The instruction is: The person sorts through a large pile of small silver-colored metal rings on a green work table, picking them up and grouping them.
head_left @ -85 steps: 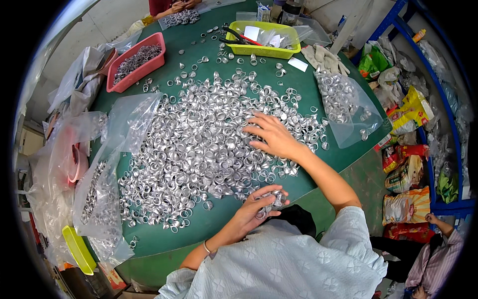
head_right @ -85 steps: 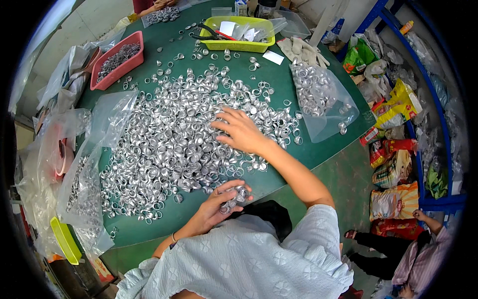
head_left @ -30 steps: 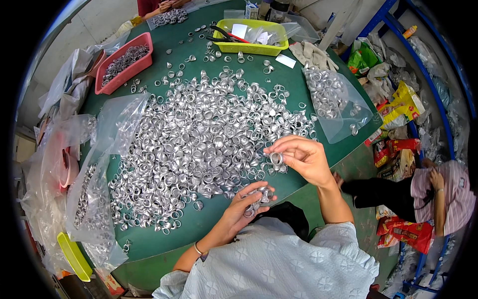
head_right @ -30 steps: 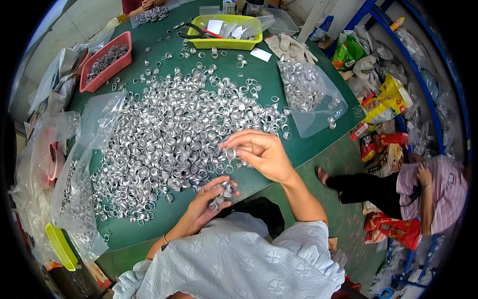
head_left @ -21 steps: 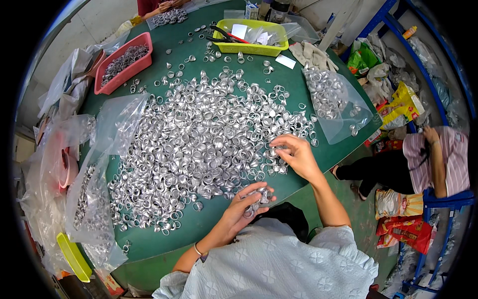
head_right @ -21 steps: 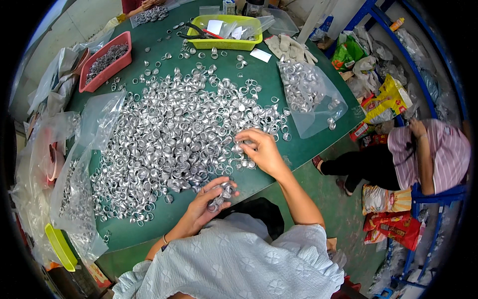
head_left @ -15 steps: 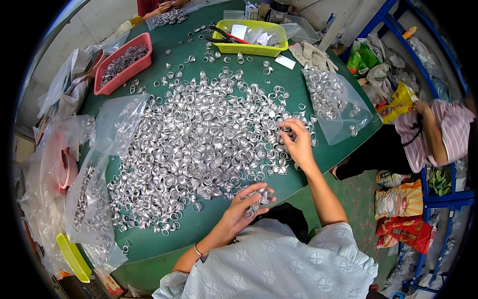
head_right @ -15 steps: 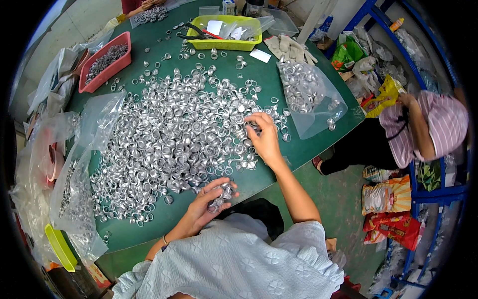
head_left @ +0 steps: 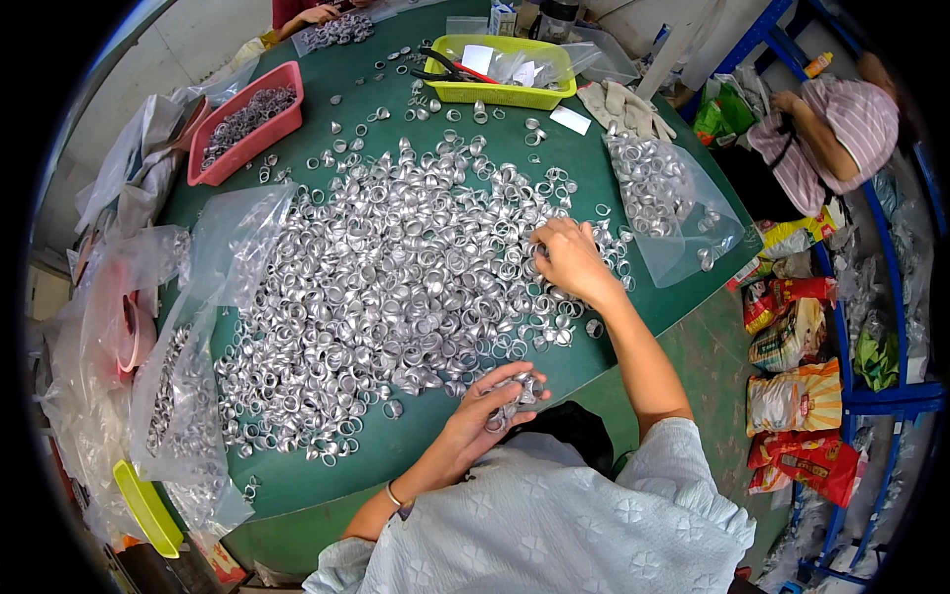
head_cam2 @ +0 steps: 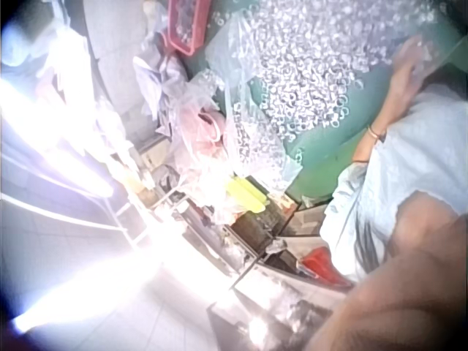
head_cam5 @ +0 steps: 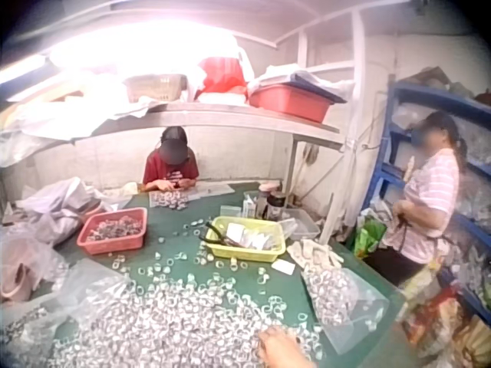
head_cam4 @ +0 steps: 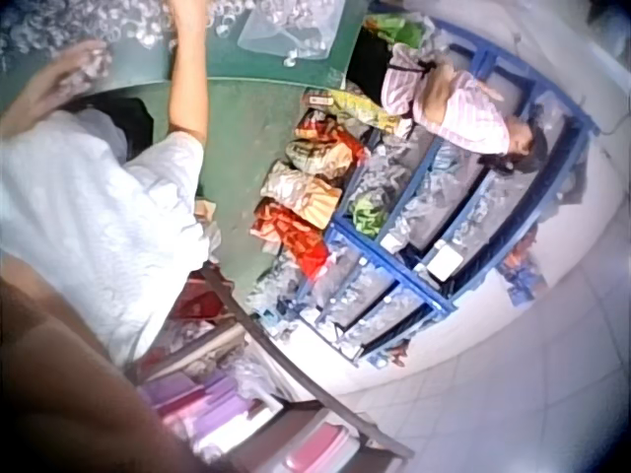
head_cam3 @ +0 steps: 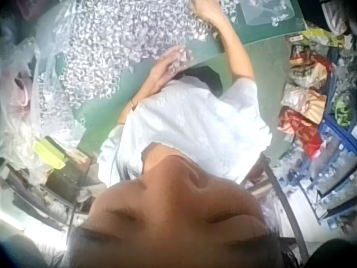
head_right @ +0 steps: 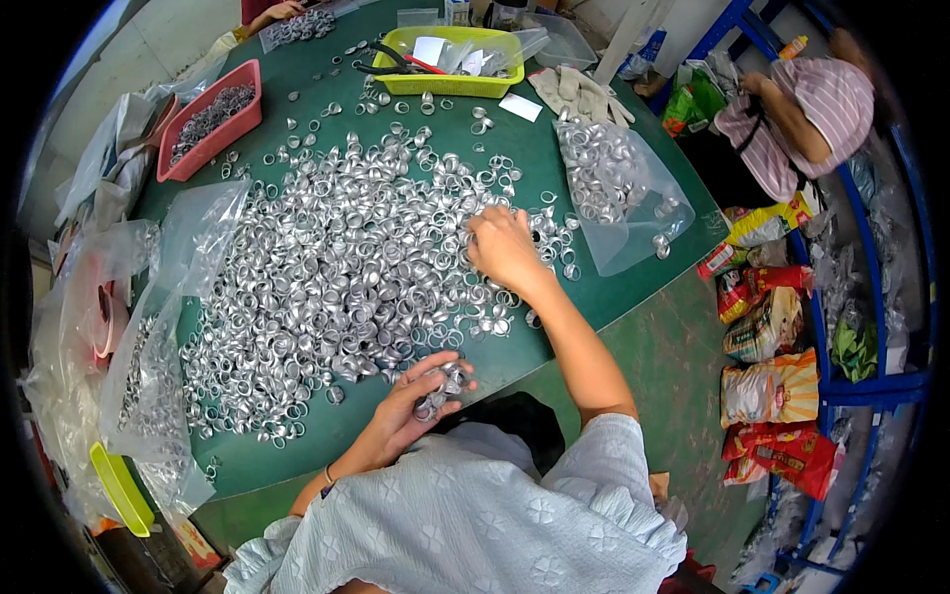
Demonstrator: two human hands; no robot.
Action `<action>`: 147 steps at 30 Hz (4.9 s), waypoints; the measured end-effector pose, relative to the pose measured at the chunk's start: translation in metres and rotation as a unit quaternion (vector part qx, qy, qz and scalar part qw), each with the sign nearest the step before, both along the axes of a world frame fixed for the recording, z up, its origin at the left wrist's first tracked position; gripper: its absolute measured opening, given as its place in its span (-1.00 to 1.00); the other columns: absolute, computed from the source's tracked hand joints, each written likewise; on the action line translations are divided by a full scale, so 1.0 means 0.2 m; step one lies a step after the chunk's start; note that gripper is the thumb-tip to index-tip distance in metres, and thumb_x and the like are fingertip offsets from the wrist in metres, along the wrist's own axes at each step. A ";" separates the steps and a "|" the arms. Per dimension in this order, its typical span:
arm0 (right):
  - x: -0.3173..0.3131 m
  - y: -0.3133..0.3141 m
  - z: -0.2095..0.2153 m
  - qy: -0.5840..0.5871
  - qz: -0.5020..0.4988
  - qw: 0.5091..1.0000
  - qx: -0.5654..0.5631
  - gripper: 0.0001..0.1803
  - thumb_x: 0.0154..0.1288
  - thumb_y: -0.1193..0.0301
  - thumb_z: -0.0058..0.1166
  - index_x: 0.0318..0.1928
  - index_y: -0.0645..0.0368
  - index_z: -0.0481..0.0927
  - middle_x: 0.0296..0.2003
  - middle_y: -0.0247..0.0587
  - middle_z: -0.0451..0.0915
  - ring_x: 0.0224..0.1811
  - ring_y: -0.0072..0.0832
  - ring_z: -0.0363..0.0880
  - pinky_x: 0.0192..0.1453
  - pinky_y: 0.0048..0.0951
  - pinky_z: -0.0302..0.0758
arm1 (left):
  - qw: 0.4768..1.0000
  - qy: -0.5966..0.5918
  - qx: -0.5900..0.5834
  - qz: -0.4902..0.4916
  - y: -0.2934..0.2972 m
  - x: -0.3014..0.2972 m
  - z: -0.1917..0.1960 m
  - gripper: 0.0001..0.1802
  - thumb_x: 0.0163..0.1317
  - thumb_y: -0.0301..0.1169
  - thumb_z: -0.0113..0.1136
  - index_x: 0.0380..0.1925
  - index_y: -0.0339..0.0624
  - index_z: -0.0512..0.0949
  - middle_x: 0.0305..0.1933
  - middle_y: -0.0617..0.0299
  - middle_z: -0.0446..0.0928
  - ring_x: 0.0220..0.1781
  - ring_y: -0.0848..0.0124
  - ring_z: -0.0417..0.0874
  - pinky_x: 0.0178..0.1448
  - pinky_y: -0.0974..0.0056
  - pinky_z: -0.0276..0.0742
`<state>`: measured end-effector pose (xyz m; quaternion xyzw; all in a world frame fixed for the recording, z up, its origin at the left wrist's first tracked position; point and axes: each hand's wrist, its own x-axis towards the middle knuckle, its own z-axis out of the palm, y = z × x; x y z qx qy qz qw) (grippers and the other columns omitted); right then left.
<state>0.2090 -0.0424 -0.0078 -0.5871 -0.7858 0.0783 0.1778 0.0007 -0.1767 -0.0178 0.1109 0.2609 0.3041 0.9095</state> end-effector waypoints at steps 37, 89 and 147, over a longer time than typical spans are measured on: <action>-0.07 0.02 0.02 0.032 -0.097 0.988 0.119 -0.85 -0.02 0.41 0.20 -0.37 0.14 0.62 -0.36 -0.19 0.44 -0.19 -0.28 0.38 -0.10 -0.24 0.20 | 1.000 -0.005 -0.005 0.008 0.01 -0.05 0.01 -0.62 0.24 -0.43 0.06 0.08 -0.18 0.38 0.03 0.09 0.46 0.05 0.26 0.53 -0.09 0.34 0.59; -0.26 -0.22 0.03 0.126 0.056 0.990 0.033 -0.85 0.00 0.52 0.18 -0.33 0.11 0.61 -0.42 -0.31 0.38 -0.27 -0.39 0.37 -0.12 -0.36 0.16 | 1.000 -0.013 0.021 0.009 -0.03 -0.12 -0.02 -0.59 0.23 -0.41 0.08 0.09 -0.21 0.36 0.03 0.06 0.45 0.07 0.21 0.52 -0.09 0.31 0.60; -0.19 -0.20 -0.06 0.194 -0.062 0.978 -0.033 -0.86 0.17 0.43 0.05 -0.41 0.24 0.61 -0.61 -0.14 0.57 -0.61 -0.36 0.54 -0.48 -0.40 0.39 | 1.000 -0.015 0.017 0.017 -0.08 -0.12 -0.02 -0.59 0.24 -0.42 0.06 0.10 -0.22 0.35 0.03 0.07 0.45 0.06 0.23 0.53 -0.09 0.33 0.60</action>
